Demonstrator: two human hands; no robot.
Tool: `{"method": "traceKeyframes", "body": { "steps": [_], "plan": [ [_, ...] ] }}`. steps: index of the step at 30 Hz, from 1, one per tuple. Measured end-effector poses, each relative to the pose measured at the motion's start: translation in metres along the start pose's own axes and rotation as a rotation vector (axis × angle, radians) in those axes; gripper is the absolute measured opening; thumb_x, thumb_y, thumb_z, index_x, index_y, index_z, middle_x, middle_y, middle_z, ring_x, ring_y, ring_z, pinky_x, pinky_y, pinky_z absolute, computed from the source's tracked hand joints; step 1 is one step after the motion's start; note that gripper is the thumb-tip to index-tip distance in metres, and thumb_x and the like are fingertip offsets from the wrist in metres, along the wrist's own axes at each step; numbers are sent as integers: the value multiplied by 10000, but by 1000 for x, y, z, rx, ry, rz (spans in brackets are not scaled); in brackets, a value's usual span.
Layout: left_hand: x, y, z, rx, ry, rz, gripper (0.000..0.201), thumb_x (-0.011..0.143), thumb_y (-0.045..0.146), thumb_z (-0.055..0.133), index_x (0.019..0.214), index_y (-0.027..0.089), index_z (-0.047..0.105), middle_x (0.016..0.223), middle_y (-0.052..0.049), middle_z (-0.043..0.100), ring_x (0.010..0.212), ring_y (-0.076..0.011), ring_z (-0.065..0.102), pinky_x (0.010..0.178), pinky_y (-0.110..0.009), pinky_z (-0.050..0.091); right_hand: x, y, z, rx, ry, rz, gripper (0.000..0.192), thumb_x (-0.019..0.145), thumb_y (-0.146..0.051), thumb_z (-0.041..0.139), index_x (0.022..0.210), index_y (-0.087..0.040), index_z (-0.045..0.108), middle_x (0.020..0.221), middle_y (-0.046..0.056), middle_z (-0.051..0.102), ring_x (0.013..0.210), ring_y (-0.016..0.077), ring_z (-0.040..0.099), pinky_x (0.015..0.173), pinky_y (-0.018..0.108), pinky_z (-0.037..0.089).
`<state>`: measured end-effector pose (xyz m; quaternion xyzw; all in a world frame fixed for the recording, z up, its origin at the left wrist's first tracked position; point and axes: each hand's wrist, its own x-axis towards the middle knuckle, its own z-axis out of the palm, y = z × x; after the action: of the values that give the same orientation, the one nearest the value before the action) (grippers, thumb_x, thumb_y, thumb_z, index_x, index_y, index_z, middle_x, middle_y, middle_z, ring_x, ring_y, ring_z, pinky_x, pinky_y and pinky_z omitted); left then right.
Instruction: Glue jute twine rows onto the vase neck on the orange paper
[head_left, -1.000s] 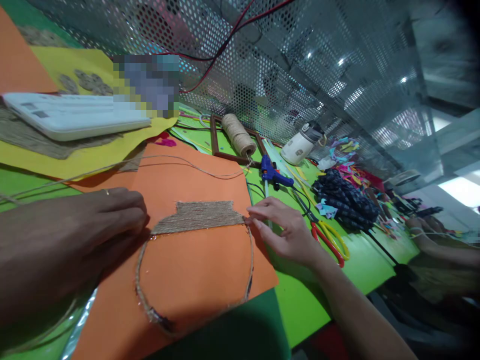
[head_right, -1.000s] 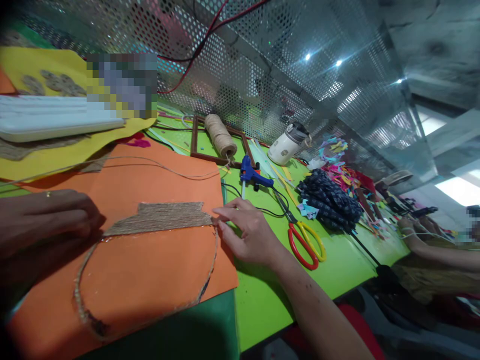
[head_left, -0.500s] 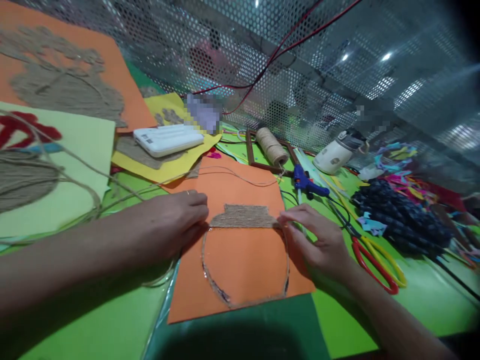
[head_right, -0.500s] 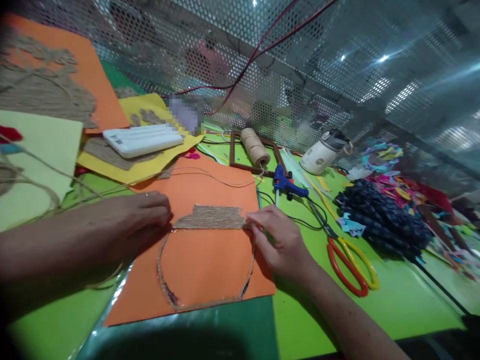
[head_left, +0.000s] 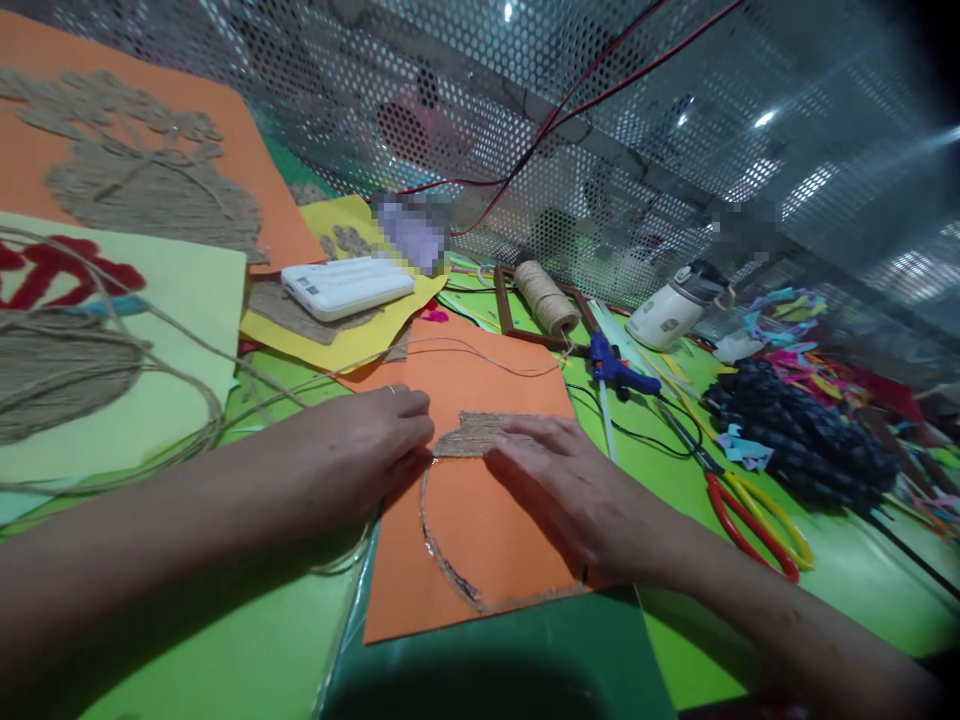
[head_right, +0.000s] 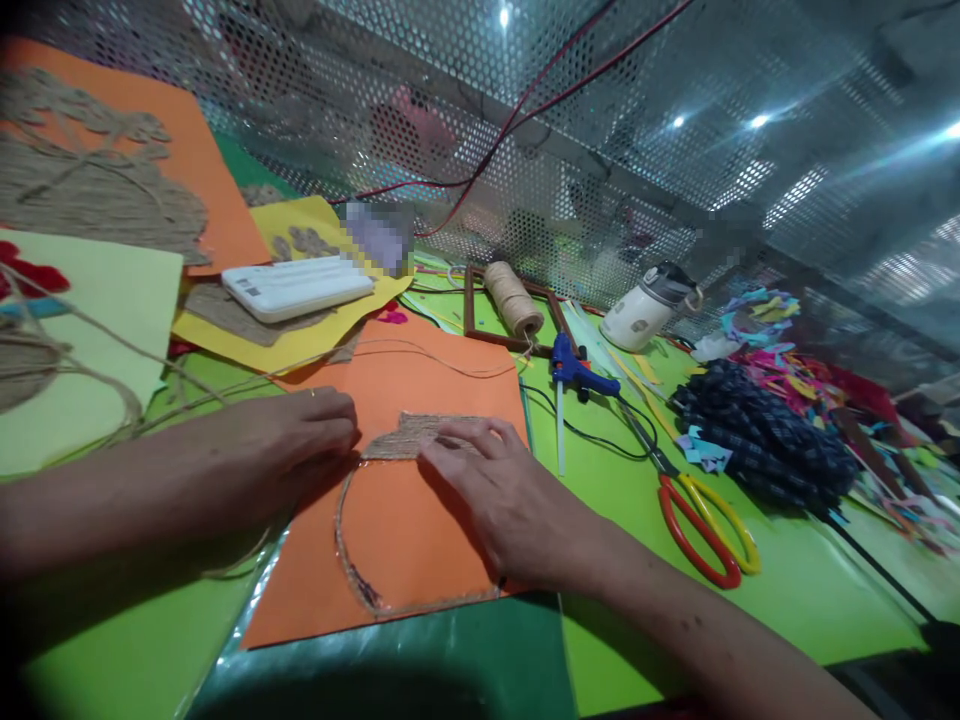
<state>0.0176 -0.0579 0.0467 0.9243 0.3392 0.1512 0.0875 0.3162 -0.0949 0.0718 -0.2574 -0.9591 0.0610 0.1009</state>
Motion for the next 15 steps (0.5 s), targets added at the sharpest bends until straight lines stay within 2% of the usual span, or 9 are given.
{"method": "traceKeyframes", "body": {
  "steps": [8, 12, 15],
  "plan": [
    [1, 4, 1, 20, 27, 30, 240, 1001, 193, 482, 789, 204, 593, 802, -46, 577, 642, -172, 513, 583, -354, 296, -2, -2, 11, -39, 52, -2, 631, 934, -8, 472, 1551, -86, 366, 1409, 247, 633, 1435, 369, 480, 1138, 656, 449],
    [1, 4, 2, 38, 23, 38, 250, 994, 173, 485, 772, 202, 594, 775, -46, 580, 622, -171, 507, 574, -359, 303, -2, -3, 14, -24, 84, 39, 654, 951, 24, 443, 1576, -143, 351, 1443, 202, 640, 1422, 343, 508, 1121, 630, 477],
    [0, 5, 3, 56, 33, 46, 256, 997, 177, 486, 767, 203, 597, 761, -45, 580, 609, -171, 494, 569, -364, 309, -3, -4, 16, -24, 71, 52, 682, 950, 18, 448, 1598, -156, 329, 1480, 189, 625, 1441, 340, 494, 1140, 638, 453]
  ]
}}
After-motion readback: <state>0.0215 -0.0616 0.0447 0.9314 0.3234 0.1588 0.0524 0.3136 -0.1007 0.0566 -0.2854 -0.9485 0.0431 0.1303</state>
